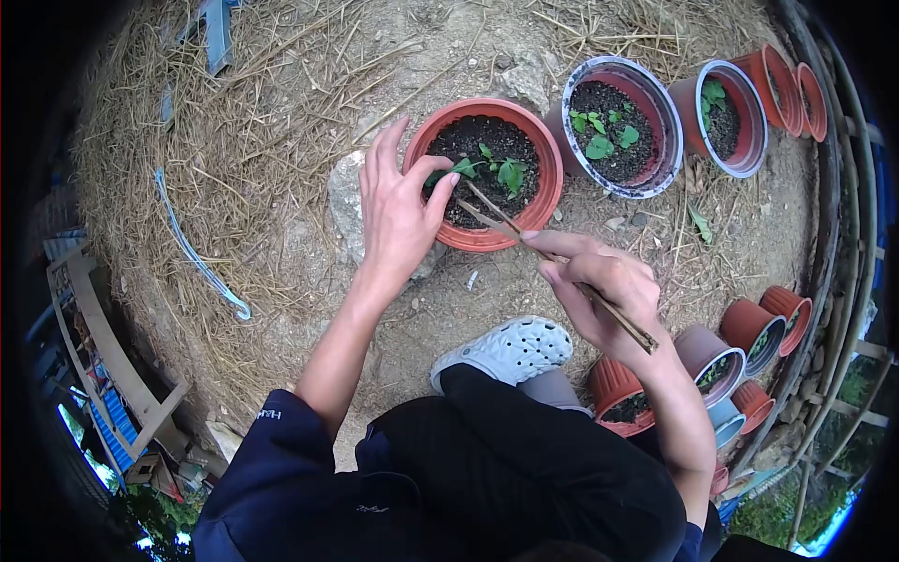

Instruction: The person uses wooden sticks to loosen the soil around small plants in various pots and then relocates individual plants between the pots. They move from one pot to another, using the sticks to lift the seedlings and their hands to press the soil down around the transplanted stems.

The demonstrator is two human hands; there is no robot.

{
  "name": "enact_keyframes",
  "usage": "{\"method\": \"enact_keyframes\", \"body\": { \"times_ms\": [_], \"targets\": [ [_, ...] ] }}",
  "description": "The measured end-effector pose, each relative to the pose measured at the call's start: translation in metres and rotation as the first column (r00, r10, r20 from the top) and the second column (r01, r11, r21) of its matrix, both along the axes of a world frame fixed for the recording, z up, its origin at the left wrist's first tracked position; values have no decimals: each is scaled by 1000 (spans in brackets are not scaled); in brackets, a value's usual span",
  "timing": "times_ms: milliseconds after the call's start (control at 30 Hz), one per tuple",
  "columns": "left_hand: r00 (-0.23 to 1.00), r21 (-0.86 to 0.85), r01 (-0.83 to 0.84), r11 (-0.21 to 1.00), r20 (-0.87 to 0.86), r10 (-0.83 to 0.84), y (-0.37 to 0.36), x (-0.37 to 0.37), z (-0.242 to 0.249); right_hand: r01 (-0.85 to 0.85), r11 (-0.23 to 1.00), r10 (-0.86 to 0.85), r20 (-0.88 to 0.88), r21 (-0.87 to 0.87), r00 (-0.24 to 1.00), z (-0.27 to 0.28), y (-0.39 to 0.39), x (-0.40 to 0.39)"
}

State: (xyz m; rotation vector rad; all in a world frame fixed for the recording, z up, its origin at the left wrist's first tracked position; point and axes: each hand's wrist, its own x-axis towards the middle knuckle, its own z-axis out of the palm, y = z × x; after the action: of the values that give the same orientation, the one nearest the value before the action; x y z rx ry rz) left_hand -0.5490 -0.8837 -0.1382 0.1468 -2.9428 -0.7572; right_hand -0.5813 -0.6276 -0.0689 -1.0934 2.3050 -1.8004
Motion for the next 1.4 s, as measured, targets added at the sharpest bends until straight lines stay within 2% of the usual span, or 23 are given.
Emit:
{"method": "enact_keyframes", "body": {
  "times_ms": [133,200,267,333,400,467,500,633,700,733,800,933,1033,1100,1267,1333,1400],
  "targets": [
    [999,71,-30,997,44,27,-4,0,-1,0,999,0,-16,43,1000,0,3,-1],
    [996,176,-49,983,86,34,-5,-3,0,30,996,-26,-52,90,998,10,2,-3],
    [996,178,-48,983,83,34,-3,-4,0,-69,990,77,-58,126,995,13,2,-3],
    [996,176,-49,983,81,35,-2,-5,0,-17,995,20,-32,102,999,15,5,0],
    [999,48,-35,998,29,34,-1,-4,0,36,996,-36,-1,81,999,19,9,0],
    [999,2,-23,1000,29,23,0,-3,4,142,982,-136,-54,128,989,28,13,-5],
    [1000,-45,-14,999,27,16,0,-4,7,144,974,-136,-60,172,989,30,15,-6],
    [999,-22,3,1000,-37,-3,17,-17,14,115,973,-102,-75,198,992,34,16,-7],
    [982,-52,147,988,-116,-152,25,-26,13,50,978,-60,43,200,997,36,17,-5],
    [981,-51,148,988,-117,-153,27,-27,11,51,978,-61,42,201,997,33,16,-5],
    [974,-122,197,973,-90,-209,31,-29,7,131,981,-118,-101,141,988,26,16,-7],
    [982,-112,165,980,-75,-174,30,-22,9,152,968,-107,-216,200,971,24,14,-9],
    [983,-114,158,981,-74,-166,26,-17,10,84,974,-53,-147,210,988,24,15,-12],
    [984,-111,156,982,-71,-164,22,-14,9,136,977,-126,-71,164,990,25,15,-13],
    [986,-99,142,985,-74,-150,23,-11,10,108,978,-114,22,181,993,19,8,-20],
    [987,-97,138,986,-75,-145,24,-9,11,182,978,-191,85,102,978,11,7,-24],
    [986,-103,139,985,-76,-147,24,-6,11,167,983,-174,97,83,980,9,4,-30]
  ]
}}
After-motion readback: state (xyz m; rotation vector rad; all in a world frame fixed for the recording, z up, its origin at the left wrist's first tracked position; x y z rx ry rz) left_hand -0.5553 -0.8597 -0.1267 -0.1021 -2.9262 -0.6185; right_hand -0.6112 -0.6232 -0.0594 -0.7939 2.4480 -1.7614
